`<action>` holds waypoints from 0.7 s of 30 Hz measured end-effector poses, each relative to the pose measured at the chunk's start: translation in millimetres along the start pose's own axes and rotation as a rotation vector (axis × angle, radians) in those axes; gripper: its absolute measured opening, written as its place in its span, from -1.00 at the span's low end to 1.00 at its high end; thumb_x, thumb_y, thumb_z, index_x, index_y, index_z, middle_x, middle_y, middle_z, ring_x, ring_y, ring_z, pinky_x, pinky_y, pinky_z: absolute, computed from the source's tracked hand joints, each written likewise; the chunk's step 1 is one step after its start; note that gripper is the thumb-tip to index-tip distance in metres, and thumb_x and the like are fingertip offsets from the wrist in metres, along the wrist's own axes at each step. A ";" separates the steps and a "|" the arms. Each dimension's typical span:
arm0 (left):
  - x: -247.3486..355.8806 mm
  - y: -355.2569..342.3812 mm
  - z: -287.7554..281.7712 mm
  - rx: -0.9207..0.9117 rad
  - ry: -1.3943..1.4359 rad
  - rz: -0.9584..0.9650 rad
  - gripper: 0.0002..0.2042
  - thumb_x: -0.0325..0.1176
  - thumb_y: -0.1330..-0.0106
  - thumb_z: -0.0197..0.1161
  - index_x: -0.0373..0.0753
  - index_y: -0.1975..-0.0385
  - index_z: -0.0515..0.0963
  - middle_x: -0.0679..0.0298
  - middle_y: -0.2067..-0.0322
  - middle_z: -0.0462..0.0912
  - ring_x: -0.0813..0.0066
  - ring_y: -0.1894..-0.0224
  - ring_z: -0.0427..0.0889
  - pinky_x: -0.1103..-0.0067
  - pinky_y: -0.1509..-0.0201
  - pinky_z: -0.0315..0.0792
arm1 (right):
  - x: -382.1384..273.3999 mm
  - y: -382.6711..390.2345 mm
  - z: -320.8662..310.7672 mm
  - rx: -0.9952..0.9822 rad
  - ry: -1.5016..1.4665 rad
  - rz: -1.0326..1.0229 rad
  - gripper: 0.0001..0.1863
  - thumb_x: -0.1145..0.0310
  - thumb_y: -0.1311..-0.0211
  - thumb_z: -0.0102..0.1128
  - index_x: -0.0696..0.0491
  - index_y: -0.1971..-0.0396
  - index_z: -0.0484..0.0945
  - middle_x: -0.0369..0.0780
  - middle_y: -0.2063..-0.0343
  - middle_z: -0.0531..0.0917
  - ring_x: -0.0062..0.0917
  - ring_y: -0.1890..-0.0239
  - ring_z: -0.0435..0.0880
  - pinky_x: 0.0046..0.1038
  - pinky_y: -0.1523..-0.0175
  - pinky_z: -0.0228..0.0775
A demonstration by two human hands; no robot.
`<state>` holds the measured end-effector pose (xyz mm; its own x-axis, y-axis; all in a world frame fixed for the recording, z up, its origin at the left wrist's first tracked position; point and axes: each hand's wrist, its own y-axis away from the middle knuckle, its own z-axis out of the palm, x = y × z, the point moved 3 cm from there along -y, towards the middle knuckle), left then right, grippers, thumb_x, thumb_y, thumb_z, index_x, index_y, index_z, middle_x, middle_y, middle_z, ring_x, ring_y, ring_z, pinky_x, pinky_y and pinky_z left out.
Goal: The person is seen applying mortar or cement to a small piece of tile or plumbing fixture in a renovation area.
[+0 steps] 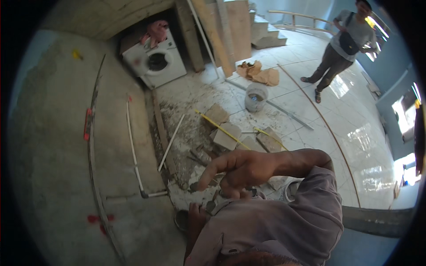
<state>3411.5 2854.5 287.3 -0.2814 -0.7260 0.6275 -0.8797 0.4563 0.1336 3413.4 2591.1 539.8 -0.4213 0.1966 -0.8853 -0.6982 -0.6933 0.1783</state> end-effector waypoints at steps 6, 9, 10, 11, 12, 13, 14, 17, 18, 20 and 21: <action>-4.4 9.2 -5.5 0.036 0.075 -0.051 -0.81 -0.34 -0.09 0.04 -0.37 0.45 0.41 0.02 0.40 0.39 0.06 0.36 0.42 0.35 0.24 0.30 | 1.0 -4.1 -5.7 0.107 -0.255 -0.153 -0.59 0.74 -0.09 -0.28 0.24 0.01 0.30 0.01 0.03 0.38 -0.49 0.40 0.59 -0.57 0.40 0.51; -17.9 21.7 -3.4 0.048 0.053 -0.083 -0.81 -0.35 -0.07 0.07 -0.38 0.46 0.41 0.03 0.42 0.40 0.09 0.36 0.43 0.36 0.24 0.30 | 16.8 -8.8 -6.0 -0.104 0.048 -0.385 -0.61 0.74 -0.12 -0.27 0.25 0.02 0.31 -0.03 -0.03 0.35 -0.46 0.34 0.60 -0.48 0.23 0.50; -22.6 25.5 -1.3 0.005 0.068 -0.082 -0.83 -0.37 -0.09 0.05 -0.37 0.44 0.40 0.01 0.40 0.41 0.03 0.33 0.42 0.33 0.23 0.30 | 18.3 -9.5 -1.5 -0.132 0.014 -0.355 -0.60 0.75 -0.11 -0.27 0.25 0.02 0.32 -0.04 -0.02 0.36 -0.45 0.33 0.60 -0.48 0.20 0.48; -26.9 29.3 0.0 -0.038 0.086 -0.081 -0.85 -0.39 -0.10 0.03 -0.36 0.42 0.39 -0.01 0.39 0.42 -0.02 0.29 0.42 0.31 0.23 0.31 | 19.5 -11.5 3.8 -0.159 -0.019 -0.323 -0.60 0.77 -0.11 -0.27 0.25 0.02 0.33 -0.05 -0.02 0.37 -0.45 0.32 0.60 -0.48 0.16 0.45; -31.0 32.6 -1.5 -0.035 0.085 -0.092 -0.85 -0.39 -0.10 0.03 -0.36 0.42 0.39 -0.01 0.39 0.42 -0.02 0.29 0.42 0.31 0.23 0.31 | 18.6 -13.6 10.7 -0.168 -0.024 -0.319 -0.60 0.77 -0.11 -0.27 0.25 0.02 0.33 -0.05 -0.02 0.37 -0.45 0.32 0.60 -0.48 0.16 0.45; -35.0 35.1 -3.5 -0.037 0.123 -0.114 -0.84 -0.39 -0.10 0.03 -0.36 0.42 0.39 -0.02 0.41 0.43 -0.03 0.31 0.43 0.31 0.23 0.31 | 17.5 -16.0 18.5 -0.157 -0.057 -0.292 -0.60 0.76 -0.11 -0.28 0.26 0.02 0.32 -0.05 0.00 0.38 -0.50 0.37 0.58 -0.54 0.26 0.43; -38.1 35.7 -4.0 -0.040 0.163 -0.128 -0.84 -0.38 -0.09 0.04 -0.36 0.42 0.39 -0.02 0.43 0.43 -0.03 0.32 0.43 0.31 0.24 0.32 | 18.3 -18.3 25.5 -0.140 -0.085 -0.265 -0.61 0.75 -0.11 -0.28 0.27 0.03 0.32 -0.06 0.01 0.40 -0.56 0.43 0.56 -0.60 0.35 0.41; -41.8 44.0 -3.5 0.010 0.110 0.005 -0.84 -0.39 -0.08 0.04 -0.36 0.44 0.40 -0.02 0.42 0.43 -0.01 0.31 0.44 0.31 0.24 0.32 | 51.2 -35.9 48.2 -0.161 -0.546 -0.037 -0.54 0.74 -0.03 -0.25 0.22 0.01 0.33 -0.13 0.23 0.50 -0.72 0.57 0.42 -0.62 0.26 0.37; -47.4 46.4 -1.1 0.013 0.117 -0.001 -0.84 -0.39 -0.08 0.04 -0.36 0.44 0.40 -0.02 0.42 0.43 -0.01 0.31 0.44 0.31 0.24 0.32 | 56.4 -40.8 58.0 -0.163 -0.545 -0.028 -0.54 0.74 -0.03 -0.25 0.22 0.01 0.33 -0.13 0.23 0.50 -0.72 0.57 0.42 -0.62 0.26 0.37; -58.2 51.5 6.6 0.009 0.228 0.015 -0.85 -0.39 -0.10 0.04 -0.36 0.45 0.40 -0.02 0.41 0.42 -0.01 0.32 0.43 0.32 0.23 0.32 | 59.6 -48.0 83.3 -0.411 -0.566 -0.142 -0.58 0.73 -0.03 -0.23 0.26 0.04 0.33 -0.15 0.37 0.52 -0.76 0.64 0.35 -0.70 0.42 0.36; -50.6 53.4 0.8 0.010 0.245 0.005 -0.85 -0.39 -0.10 0.04 -0.36 0.45 0.40 -0.02 0.41 0.42 -0.01 0.32 0.43 0.32 0.23 0.32 | 55.7 -46.8 94.8 -0.406 -0.569 -0.123 -0.58 0.73 -0.03 -0.23 0.26 0.04 0.33 -0.15 0.37 0.52 -0.76 0.64 0.35 -0.70 0.42 0.36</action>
<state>3378.4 2915.1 262.1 -0.1859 -0.5769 0.7954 -0.8827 0.4537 0.1227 3367.8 2700.2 522.9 -0.6680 0.5446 -0.5072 -0.5354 -0.8250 -0.1807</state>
